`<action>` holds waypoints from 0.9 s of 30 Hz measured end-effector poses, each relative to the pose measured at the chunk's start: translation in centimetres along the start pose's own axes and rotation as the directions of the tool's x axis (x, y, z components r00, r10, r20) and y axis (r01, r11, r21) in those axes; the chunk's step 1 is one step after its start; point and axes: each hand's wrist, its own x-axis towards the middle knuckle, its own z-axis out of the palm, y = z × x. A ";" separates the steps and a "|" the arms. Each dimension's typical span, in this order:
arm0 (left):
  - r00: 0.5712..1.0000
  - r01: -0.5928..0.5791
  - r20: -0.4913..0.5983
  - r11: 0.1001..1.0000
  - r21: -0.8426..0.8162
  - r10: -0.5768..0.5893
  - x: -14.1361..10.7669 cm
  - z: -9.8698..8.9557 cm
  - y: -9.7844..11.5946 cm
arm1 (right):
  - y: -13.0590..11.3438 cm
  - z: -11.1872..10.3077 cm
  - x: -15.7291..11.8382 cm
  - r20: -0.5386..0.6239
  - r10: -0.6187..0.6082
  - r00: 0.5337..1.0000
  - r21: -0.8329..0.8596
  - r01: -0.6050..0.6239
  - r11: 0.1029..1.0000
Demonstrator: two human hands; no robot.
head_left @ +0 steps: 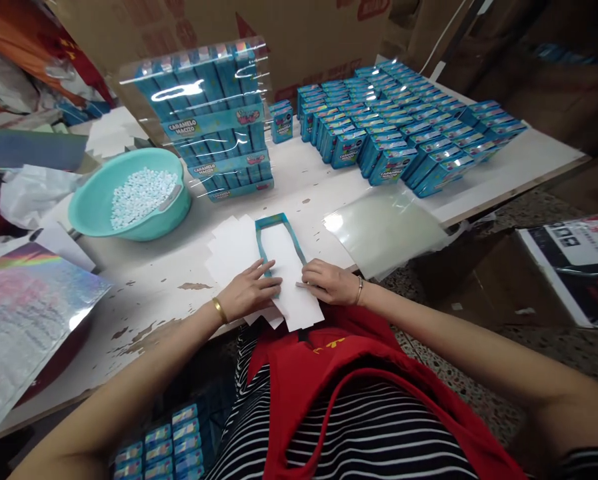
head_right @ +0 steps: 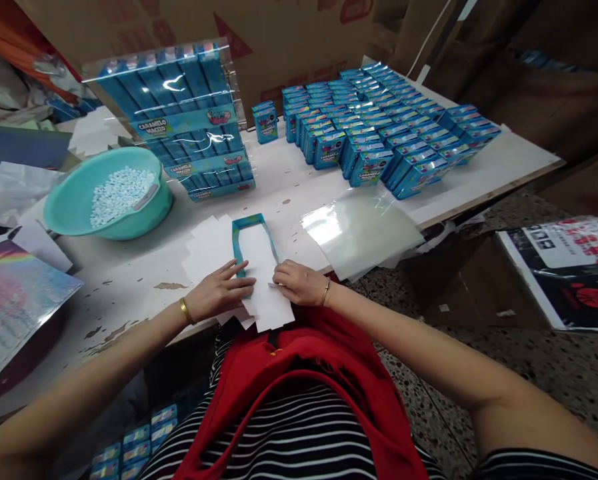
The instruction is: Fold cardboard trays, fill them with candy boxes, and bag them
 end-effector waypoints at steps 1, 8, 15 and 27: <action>0.999 0.004 -0.039 1.000 -0.007 -0.004 0.3 0.4 0.2 | 0.3 0.5 -0.3 -0.019 0.003 1.000 -0.016 -0.004 1.000; 0.969 0.114 -0.218 0.993 -0.037 -0.120 1.8 2.1 2.1 | 0.8 2.3 -2.9 -0.021 -0.070 0.997 -0.138 0.067 0.988; 0.947 0.178 -0.259 0.982 -0.065 -0.189 2.4 2.9 3.0 | 0.8 2.1 -4.4 0.065 -0.104 0.992 -0.093 0.110 0.990; 0.791 0.256 -0.429 0.873 -0.416 -0.437 2.2 4.7 3.5 | -1.6 3.3 -0.1 -0.348 0.415 0.840 0.323 -0.308 0.895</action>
